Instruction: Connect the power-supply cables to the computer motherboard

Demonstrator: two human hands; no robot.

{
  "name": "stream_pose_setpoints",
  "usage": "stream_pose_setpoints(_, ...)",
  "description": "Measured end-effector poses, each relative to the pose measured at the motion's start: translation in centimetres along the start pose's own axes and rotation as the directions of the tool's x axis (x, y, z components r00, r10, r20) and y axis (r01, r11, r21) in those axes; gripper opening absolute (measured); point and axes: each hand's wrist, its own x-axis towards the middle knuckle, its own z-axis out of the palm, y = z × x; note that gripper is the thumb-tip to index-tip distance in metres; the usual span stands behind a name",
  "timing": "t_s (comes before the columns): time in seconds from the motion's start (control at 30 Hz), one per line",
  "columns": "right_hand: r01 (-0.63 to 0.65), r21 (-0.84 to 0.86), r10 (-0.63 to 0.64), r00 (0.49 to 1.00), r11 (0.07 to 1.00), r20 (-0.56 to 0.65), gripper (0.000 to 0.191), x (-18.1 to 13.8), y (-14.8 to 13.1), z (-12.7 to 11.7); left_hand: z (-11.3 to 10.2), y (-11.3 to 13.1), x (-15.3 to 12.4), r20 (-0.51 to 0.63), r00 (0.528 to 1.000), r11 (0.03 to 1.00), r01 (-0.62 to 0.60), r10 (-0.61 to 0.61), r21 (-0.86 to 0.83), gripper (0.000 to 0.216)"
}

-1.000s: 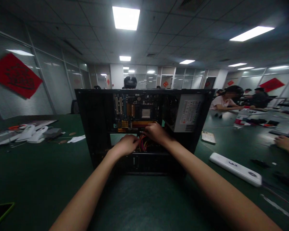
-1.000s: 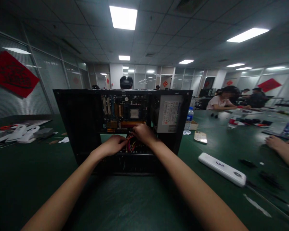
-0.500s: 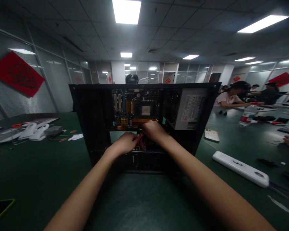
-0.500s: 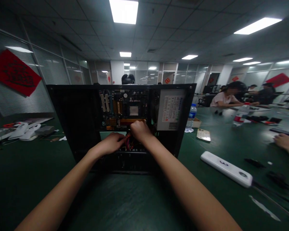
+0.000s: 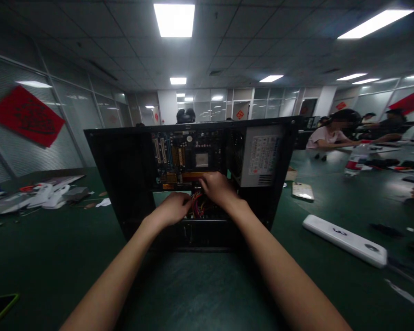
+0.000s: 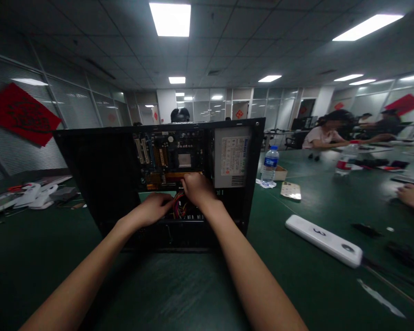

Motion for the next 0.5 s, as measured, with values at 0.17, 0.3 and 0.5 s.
stream_pose_setpoints(0.17,0.199,0.097,-0.174,0.96,0.975,-0.22,0.028,-1.7,-2.2,-4.3,0.2,0.7,0.0,-0.178,0.98,0.985,0.115,-0.091,0.132,0.032)
stream_pose_setpoints(0.3,0.461,0.158,-0.205,0.643,0.873,-0.738,0.029,-4.3,-2.9,-9.6,0.3,2.6,-0.5,-0.27,0.956,0.954,0.181,-0.114,0.24,0.037)
stream_pose_setpoints(0.5,0.627,0.295,0.348,0.04,0.721,-0.936,0.034,-5.2,0.7,-13.6,1.7,4.9,-1.2,-0.154,0.958,0.926,-0.181,0.242,0.33,0.049)
